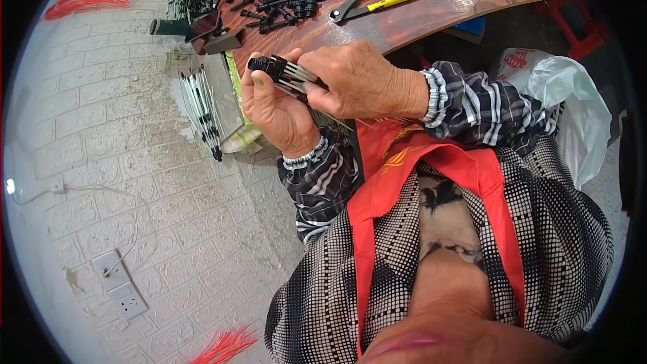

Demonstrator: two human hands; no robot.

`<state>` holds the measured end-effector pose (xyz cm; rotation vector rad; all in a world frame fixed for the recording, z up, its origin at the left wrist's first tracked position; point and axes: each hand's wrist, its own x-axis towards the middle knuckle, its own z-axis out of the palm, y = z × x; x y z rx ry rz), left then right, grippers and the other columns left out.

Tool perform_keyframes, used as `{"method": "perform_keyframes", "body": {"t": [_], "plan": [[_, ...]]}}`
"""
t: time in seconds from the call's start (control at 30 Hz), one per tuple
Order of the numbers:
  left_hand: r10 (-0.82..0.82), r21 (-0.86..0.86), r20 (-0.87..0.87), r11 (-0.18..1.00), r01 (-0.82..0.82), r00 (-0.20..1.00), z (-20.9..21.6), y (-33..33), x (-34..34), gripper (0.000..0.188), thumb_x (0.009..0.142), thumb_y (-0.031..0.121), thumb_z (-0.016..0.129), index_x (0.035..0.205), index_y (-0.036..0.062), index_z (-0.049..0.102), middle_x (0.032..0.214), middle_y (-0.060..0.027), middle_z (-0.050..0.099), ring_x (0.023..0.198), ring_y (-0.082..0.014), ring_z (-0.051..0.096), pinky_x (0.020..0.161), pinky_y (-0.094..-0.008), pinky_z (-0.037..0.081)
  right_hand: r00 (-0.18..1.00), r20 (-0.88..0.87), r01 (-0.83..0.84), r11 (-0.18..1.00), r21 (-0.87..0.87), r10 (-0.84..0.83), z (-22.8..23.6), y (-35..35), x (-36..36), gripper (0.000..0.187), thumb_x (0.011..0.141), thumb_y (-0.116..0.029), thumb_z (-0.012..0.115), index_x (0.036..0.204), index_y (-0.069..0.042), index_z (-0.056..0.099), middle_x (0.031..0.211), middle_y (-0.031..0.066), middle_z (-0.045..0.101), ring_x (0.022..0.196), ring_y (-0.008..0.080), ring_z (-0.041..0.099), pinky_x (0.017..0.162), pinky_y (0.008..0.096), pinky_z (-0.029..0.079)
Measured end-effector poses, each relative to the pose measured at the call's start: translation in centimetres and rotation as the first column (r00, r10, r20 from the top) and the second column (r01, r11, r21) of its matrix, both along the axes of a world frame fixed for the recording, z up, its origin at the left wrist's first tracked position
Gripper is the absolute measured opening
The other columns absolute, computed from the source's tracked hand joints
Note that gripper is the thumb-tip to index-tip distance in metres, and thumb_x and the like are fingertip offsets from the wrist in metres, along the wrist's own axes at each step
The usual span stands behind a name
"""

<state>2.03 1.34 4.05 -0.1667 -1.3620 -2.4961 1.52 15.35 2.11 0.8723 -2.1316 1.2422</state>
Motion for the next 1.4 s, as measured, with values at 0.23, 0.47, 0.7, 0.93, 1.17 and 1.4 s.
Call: {"method": "perform_keyframes", "body": {"t": [0.23, 0.47, 0.7, 0.93, 1.17, 1.4], "plan": [[0.004, 0.009, -0.049, 1.000, -0.004, 0.999, 0.0, 0.4, 0.0, 0.030, 0.090, 0.018, 0.065, 0.108, -0.0041, 0.058, 0.092, -0.0155, 0.067, 0.087, -0.0390, 0.067, 0.080, -0.0417, 0.055, 1.000, -0.025, -0.004, 1.000, 0.005, 0.005, -0.5, -0.4, -0.3, 0.019, 0.078, -0.013, 0.056, 0.086, 0.004, 0.054, 0.067, 0.0181, 0.060, 0.060, 0.0342, 0.063, 0.053, 0.0421, 0.050], [-0.028, 0.022, -0.023, 0.999, 0.028, 0.999, 0.1, 0.3, -0.2, 0.030, 0.090, 0.018, 0.064, 0.110, -0.0041, 0.057, 0.094, -0.0152, 0.067, 0.089, -0.0379, 0.067, 0.079, -0.0412, 0.055, 0.993, 0.021, -0.114, 0.993, -0.030, 0.115, -0.4, 0.2, -1.0, 0.021, 0.078, -0.010, 0.056, 0.093, 0.003, 0.052, 0.069, 0.0204, 0.060, 0.063, 0.0381, 0.062, 0.055, 0.0446, 0.049], [-0.035, 0.006, 0.020, 0.999, 0.035, 0.999, -0.3, 0.0, -0.4, 0.031, 0.091, 0.018, 0.064, 0.111, -0.0041, 0.056, 0.095, -0.0142, 0.066, 0.089, -0.0370, 0.067, 0.078, -0.0407, 0.055, 0.973, 0.146, -0.180, 0.984, -0.014, 0.180, -0.4, 0.7, -1.2, 0.016, 0.081, -0.004, 0.057, 0.096, 0.001, 0.051, 0.079, 0.0211, 0.059, 0.074, 0.0416, 0.060, 0.062, 0.0471, 0.049], [-0.029, 0.018, 0.008, 0.999, 0.029, 1.000, -0.4, 0.2, -0.3, 0.031, 0.090, 0.018, 0.064, 0.111, -0.0041, 0.056, 0.095, -0.0134, 0.066, 0.090, -0.0375, 0.066, 0.078, -0.0415, 0.055, 0.983, 0.137, -0.124, 0.992, -0.007, 0.124, 0.0, 1.0, -0.6, 0.020, 0.078, -0.005, 0.057, 0.097, 0.002, 0.054, 0.071, 0.0213, 0.060, 0.067, 0.0414, 0.061, 0.059, 0.0478, 0.049], [-0.234, 0.024, -0.016, 0.972, 0.234, 0.972, -0.1, -1.0, -0.9, 0.034, 0.090, 0.019, 0.064, 0.114, -0.0031, 0.056, 0.103, -0.0180, 0.066, 0.095, -0.0402, 0.065, 0.087, -0.0446, 0.052, 0.970, 0.183, -0.157, 0.987, -0.023, 0.159, -0.4, 0.9, -1.0, 0.017, 0.077, -0.005, 0.055, 0.093, 0.003, 0.056, 0.069, 0.0222, 0.060, 0.066, 0.0421, 0.061, 0.059, 0.0486, 0.048], [-0.215, -0.030, 0.066, 0.976, 0.218, 0.974, 1.1, 0.1, -0.3, 0.034, 0.091, 0.018, 0.062, 0.116, -0.0030, 0.055, 0.105, -0.0178, 0.066, 0.102, -0.0381, 0.063, 0.091, -0.0440, 0.050, 0.966, 0.173, -0.186, 0.980, -0.062, 0.195, -0.7, 1.1, -1.2, 0.011, 0.089, -0.013, 0.055, 0.093, -0.002, 0.054, 0.077, 0.0209, 0.059, 0.072, 0.0435, 0.059, 0.060, 0.0494, 0.046]]}}
